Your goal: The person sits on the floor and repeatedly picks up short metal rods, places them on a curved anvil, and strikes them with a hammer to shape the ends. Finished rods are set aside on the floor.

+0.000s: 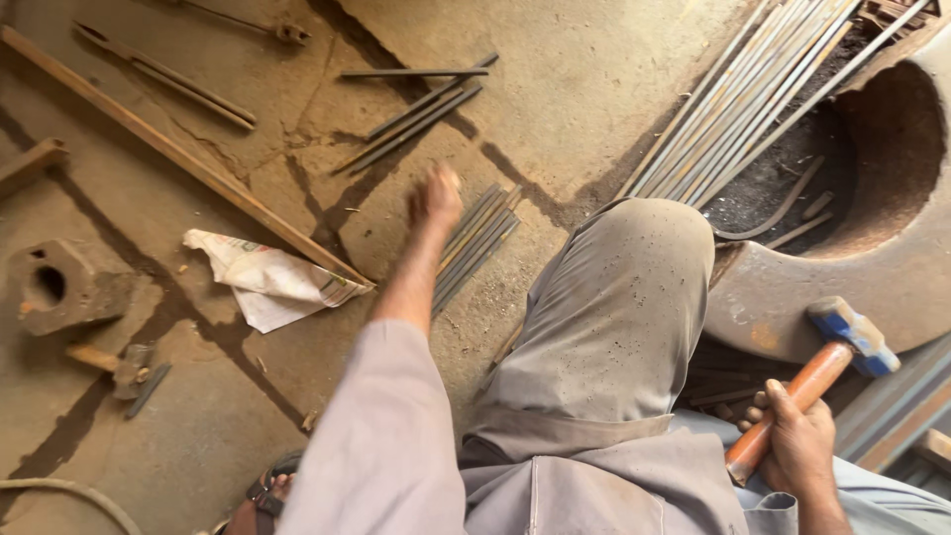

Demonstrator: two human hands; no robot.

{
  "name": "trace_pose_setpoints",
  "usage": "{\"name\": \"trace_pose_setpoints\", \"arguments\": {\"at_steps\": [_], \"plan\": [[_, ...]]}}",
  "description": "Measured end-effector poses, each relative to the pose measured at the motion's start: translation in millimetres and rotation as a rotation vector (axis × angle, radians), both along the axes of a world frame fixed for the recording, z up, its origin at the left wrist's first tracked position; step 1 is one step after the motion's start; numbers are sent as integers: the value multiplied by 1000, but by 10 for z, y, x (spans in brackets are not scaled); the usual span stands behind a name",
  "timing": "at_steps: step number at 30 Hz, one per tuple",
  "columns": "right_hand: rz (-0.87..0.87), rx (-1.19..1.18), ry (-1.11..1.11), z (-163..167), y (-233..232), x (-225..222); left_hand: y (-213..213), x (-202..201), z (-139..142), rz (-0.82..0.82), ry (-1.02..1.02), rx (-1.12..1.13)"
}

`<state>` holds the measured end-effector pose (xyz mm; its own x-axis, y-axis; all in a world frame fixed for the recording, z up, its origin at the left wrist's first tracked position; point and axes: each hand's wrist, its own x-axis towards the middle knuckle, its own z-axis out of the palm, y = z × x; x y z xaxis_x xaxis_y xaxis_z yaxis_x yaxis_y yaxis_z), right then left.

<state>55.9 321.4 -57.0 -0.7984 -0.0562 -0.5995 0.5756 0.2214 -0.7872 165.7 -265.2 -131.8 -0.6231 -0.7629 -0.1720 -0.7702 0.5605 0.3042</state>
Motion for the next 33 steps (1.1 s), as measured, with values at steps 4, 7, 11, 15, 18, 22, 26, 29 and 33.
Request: {"name": "trace_pose_setpoints", "arguments": {"at_steps": [4, 7, 11, 15, 18, 22, 26, 29, 33], "plan": [[-1, 18, 11, 68, -10, 61, -203, -41, 84, 12, 66, -92], [11, 22, 13, 119, -25, 84, 81, 242, 14, 10, 32, 118], [9, 21, -8, 171, -70, 76, 704, 816, -191, 67, -128, 261], [23, -7, -19, 193, -140, 71, 905, 1027, -401, 135, -106, 292], [25, -17, -20, 228, -177, 70, 851, 1006, -470, 118, -66, 246], [32, 20, -2, 266, -195, 113, 789, 985, -460, 60, -55, 82], [-28, -76, -49, 300, -121, 68, 619, 1010, -435, 29, 87, 156], [-81, -315, -169, 468, 37, -161, 409, 1011, -288, -10, 184, 413], [-45, -760, -332, 819, 132, -390, 93, 672, 212, -45, 315, 895]]}}
